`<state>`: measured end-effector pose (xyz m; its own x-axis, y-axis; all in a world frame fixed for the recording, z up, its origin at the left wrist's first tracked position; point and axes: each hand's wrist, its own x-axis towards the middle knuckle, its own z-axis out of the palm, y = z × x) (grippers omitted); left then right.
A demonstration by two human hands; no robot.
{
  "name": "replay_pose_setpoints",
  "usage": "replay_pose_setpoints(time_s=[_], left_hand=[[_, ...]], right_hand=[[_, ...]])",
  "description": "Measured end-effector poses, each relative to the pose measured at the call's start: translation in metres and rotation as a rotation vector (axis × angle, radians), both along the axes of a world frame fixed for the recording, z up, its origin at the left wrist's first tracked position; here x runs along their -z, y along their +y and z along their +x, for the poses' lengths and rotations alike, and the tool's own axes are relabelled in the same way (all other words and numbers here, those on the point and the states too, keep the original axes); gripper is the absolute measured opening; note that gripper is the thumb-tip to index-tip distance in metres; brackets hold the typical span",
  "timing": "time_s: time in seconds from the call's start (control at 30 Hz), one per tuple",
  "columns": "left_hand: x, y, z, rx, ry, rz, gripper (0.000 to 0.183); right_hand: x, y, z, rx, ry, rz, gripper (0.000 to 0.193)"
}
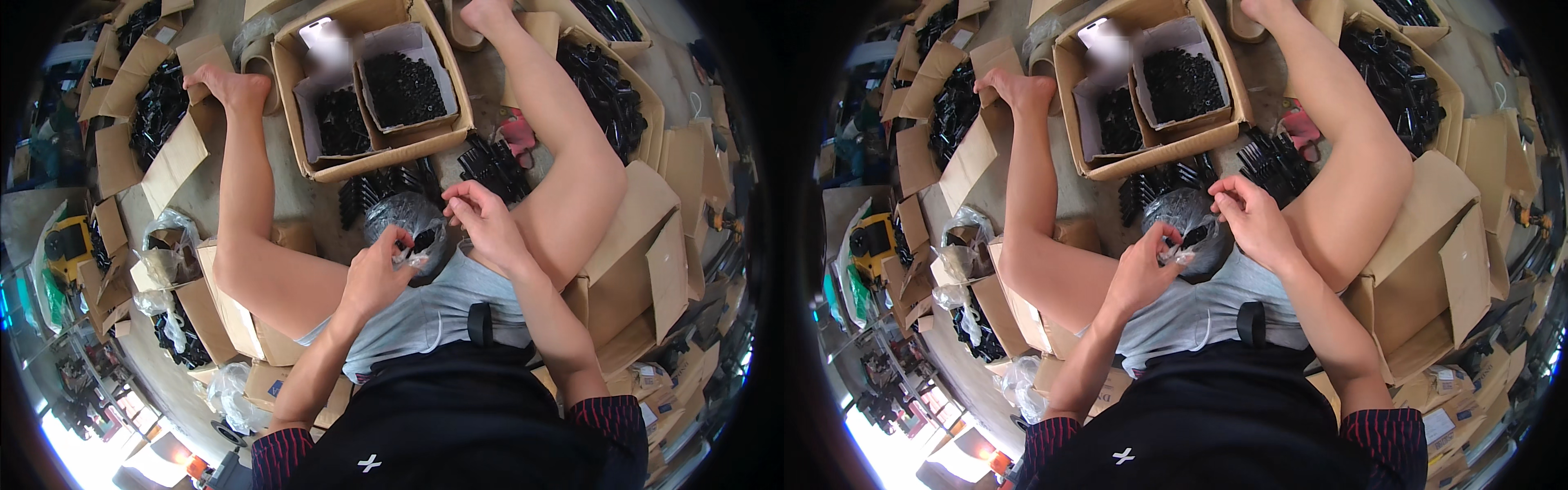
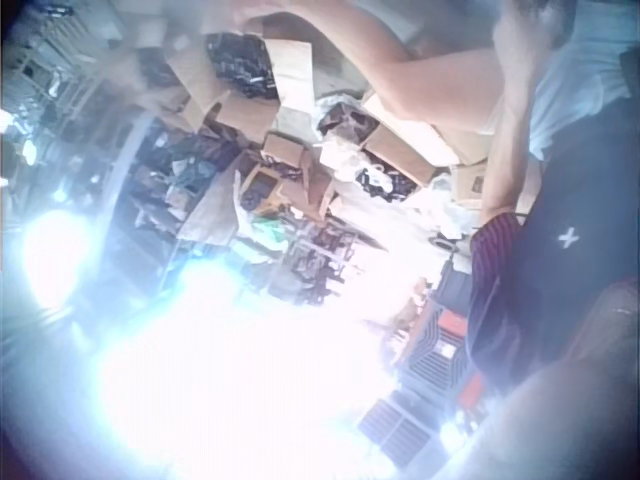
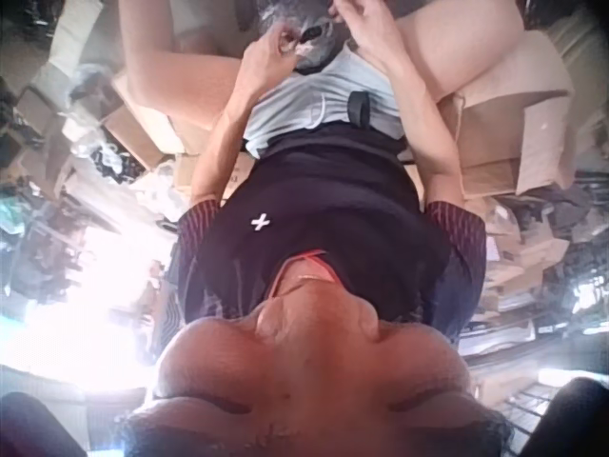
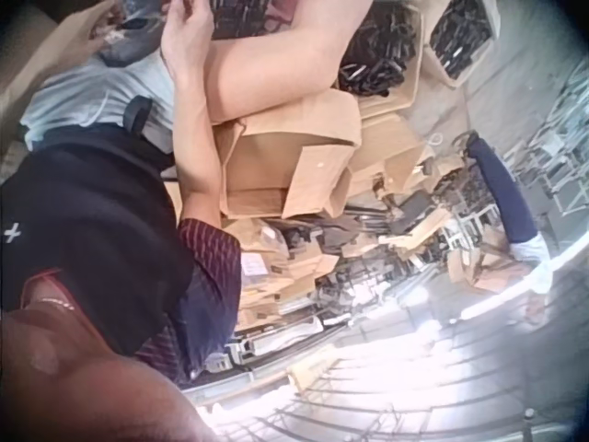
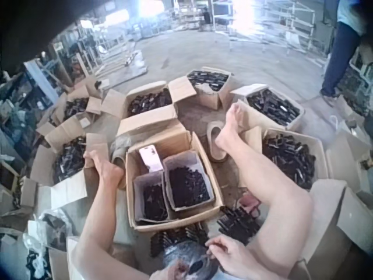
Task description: The person assembles metal brackets by inserting a pin through several black metal components, then places the assembled units into a plastic bag and puts the bag into a cardboard box.
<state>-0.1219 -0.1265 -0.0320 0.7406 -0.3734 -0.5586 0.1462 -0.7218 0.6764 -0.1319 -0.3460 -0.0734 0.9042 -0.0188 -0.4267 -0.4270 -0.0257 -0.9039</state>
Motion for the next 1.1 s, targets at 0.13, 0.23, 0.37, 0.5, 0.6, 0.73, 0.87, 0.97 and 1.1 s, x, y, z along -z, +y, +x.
replay_pose_setpoints(time_s=[0.13, 0.23, 0.37, 0.5, 0.6, 0.73, 0.87, 0.97, 1.1], left_hand=[[-0.018, 0.001, -0.005, -0.014, 0.034, 0.14, 0.033], [-0.032, 0.001, -0.007, -0.029, -0.059, 0.117, 0.032], [-0.077, -0.001, 0.0, -0.042, -0.069, 0.023, 0.024], [-0.141, 0.005, 0.024, -0.184, 0.079, -0.252, 0.021], [-0.173, 0.003, 0.045, -0.173, 0.001, -0.397, 0.024], [-0.184, 0.024, 0.093, -0.09, -0.129, -0.363, 0.029], [-0.174, 0.04, 0.149, -0.002, -0.385, -0.173, 0.038], [-0.143, 0.042, 0.187, 0.057, -0.438, -0.08, 0.044], [-0.097, 0.056, 0.225, 0.131, -0.535, -0.079, 0.041]], right_hand=[[0.004, 0.005, -0.003, 0.057, 0.094, 0.041, 0.019], [0.023, 0.009, -0.002, 0.048, 0.125, 0.013, 0.023], [0.053, 0.03, -0.011, 0.381, 0.207, 0.123, 0.034], [0.028, 0.058, -0.01, 0.267, 0.605, 0.881, 0.072], [0.001, 0.077, 0.003, 0.082, 0.442, 1.522, 0.092], [-0.034, 0.077, 0.041, 0.101, 0.206, 1.626, 0.097], [-0.042, 0.059, 0.093, 0.162, 0.168, 1.342, 0.076], [-0.036, 0.05, 0.133, 0.136, 0.173, 1.107, 0.059], [-0.029, 0.054, 0.171, 0.151, 0.309, 0.936, 0.044]])
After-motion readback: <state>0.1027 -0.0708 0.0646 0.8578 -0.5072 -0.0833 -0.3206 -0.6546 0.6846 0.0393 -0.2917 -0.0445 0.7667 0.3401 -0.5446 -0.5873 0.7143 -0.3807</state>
